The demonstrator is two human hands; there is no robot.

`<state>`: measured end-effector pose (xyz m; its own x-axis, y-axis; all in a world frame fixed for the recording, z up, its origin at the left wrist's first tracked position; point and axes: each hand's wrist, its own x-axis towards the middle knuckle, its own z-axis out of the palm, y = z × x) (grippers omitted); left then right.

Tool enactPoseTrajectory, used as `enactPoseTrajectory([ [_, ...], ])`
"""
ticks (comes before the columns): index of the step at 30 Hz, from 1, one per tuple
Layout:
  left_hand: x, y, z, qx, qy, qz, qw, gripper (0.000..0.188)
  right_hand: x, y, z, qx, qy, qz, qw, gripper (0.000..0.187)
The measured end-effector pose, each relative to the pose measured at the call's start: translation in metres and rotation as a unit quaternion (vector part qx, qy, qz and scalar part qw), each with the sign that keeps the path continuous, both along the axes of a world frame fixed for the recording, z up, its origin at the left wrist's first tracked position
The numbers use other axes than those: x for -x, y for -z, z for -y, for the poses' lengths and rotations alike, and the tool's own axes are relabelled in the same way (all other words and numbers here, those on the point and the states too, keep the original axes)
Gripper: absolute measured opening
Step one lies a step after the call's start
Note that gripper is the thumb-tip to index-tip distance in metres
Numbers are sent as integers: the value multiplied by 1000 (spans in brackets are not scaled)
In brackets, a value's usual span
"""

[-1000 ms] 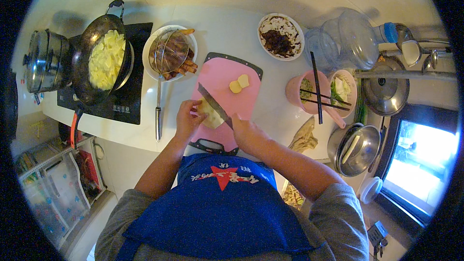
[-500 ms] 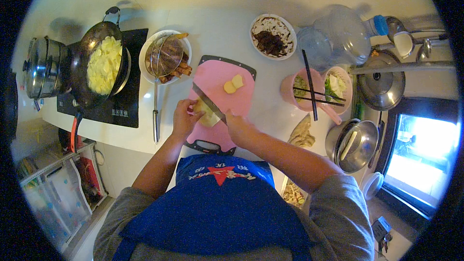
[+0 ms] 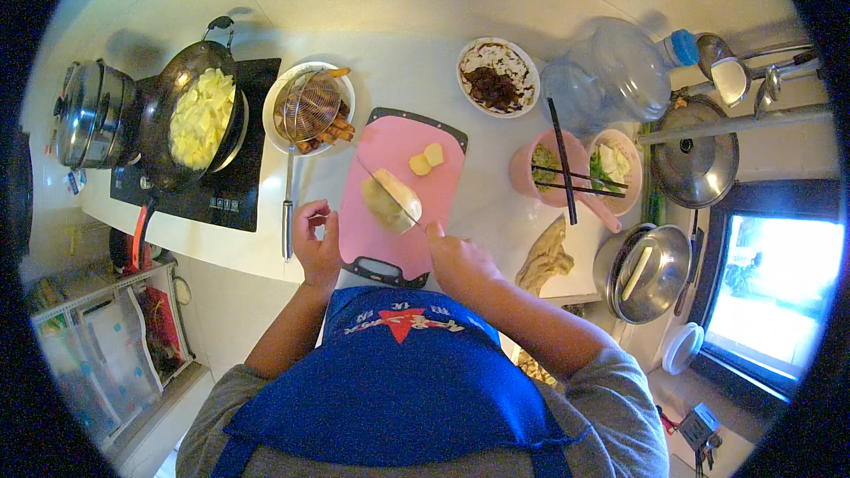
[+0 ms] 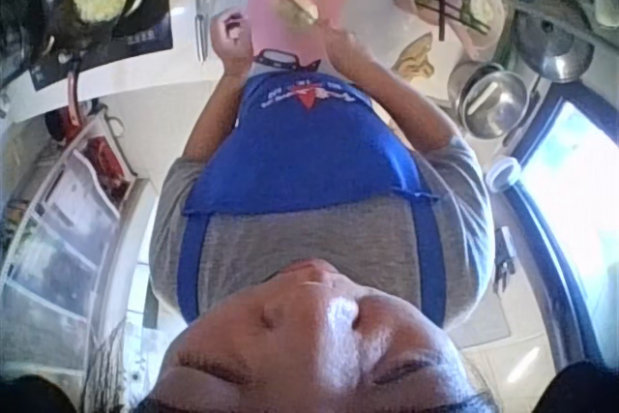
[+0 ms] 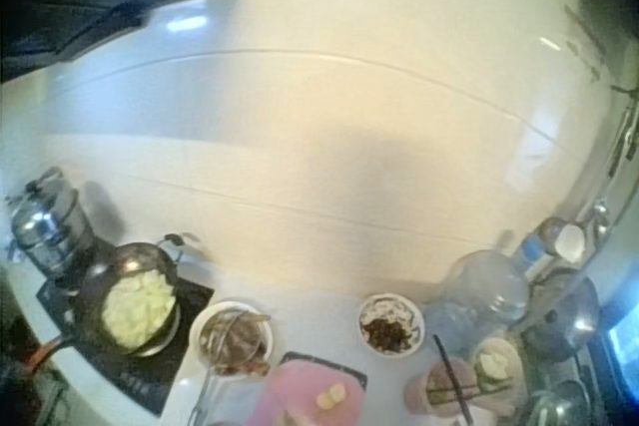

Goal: The person washes a potato, then slices it into thin pieces on a pink cutting board using a knife. The person adds the potato slices to a wok on the stove and stirs them with a strainer and chopsticks while they cook.

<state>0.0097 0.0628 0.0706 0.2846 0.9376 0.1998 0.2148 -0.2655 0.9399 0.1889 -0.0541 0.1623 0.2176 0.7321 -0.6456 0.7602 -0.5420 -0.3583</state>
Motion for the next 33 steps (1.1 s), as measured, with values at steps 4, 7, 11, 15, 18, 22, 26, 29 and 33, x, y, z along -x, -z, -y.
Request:
enactPoseTrajectory([
  [4,7,21,19,89,11,-28,996,27,11,54,12,17,-38,5,999,23],
  [7,6,29,25,129,9,-43,991,30,6,57,11,-19,-30,-5,999,31],
  [11,9,31,21,167,4,-57,984,32,6,36,9,-32,-31,-14,999,32],
  [15,12,29,17,154,-5,-11,988,34,9,13,8,-48,-12,-11,999,33],
  [18,7,31,19,146,4,-4,989,36,11,47,6,16,-42,-2,999,33],
  [22,3,40,20,151,23,-58,987,37,7,62,5,24,-29,-2,999,32],
  [26,4,36,16,164,29,-52,985,37,7,47,5,1,-2,-36,999,31],
  [29,7,31,14,156,16,-18,988,38,10,22,6,-14,-19,-35,999,31],
  [33,7,36,15,132,11,-18,991,37,11,45,6,-4,-64,-12,998,30],
])
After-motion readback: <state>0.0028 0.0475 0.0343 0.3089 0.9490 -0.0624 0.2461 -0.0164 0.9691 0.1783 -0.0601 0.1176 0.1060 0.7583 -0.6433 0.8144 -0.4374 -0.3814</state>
